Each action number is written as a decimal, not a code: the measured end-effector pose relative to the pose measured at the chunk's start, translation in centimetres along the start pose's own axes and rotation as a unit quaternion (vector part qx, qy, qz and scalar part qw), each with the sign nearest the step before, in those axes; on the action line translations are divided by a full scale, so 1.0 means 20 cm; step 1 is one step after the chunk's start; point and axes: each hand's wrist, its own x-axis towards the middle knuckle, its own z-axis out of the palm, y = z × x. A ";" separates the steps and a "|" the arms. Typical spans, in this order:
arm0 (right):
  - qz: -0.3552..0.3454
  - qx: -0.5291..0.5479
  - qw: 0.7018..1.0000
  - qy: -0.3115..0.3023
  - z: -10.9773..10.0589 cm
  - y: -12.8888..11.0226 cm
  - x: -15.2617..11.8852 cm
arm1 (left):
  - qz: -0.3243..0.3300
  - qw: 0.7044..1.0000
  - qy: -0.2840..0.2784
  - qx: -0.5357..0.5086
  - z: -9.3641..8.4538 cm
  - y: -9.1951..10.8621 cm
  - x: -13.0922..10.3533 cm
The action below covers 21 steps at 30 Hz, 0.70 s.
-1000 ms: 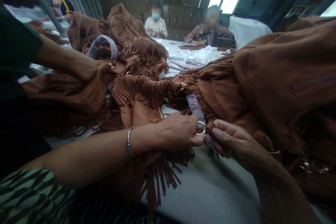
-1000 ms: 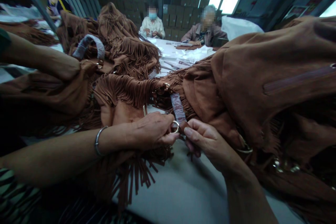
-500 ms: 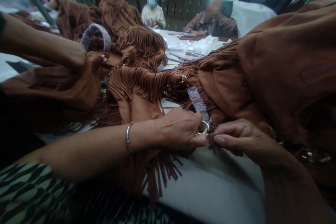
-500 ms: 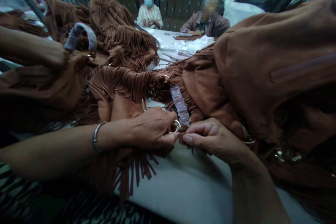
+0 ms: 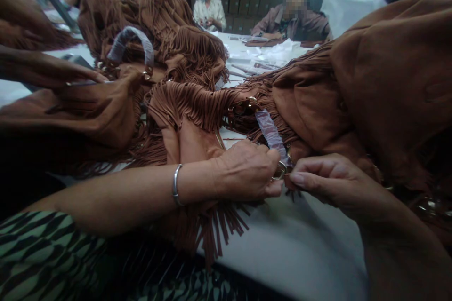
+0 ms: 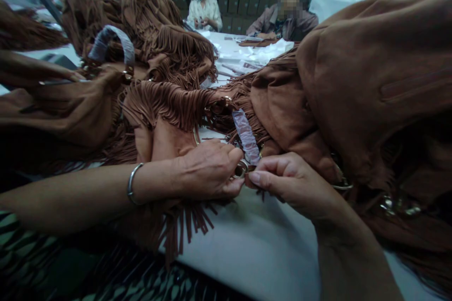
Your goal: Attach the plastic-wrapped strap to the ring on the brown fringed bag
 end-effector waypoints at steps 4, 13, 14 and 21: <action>-0.004 0.009 1.000 0.021 0.02 0.00 0.01 | 0.002 1.000 0.009 0.005 0.02 -0.01 0.00; -0.012 0.018 0.999 0.037 0.04 0.01 0.02 | 0.108 0.994 -0.003 -0.019 0.02 -0.05 0.00; 0.001 0.033 0.999 0.031 0.04 0.01 0.02 | 0.122 0.992 -0.005 -0.029 0.03 -0.06 0.00; 0.035 0.197 0.980 0.016 0.07 0.01 0.06 | 0.154 0.984 -0.017 -0.089 0.05 -0.09 0.01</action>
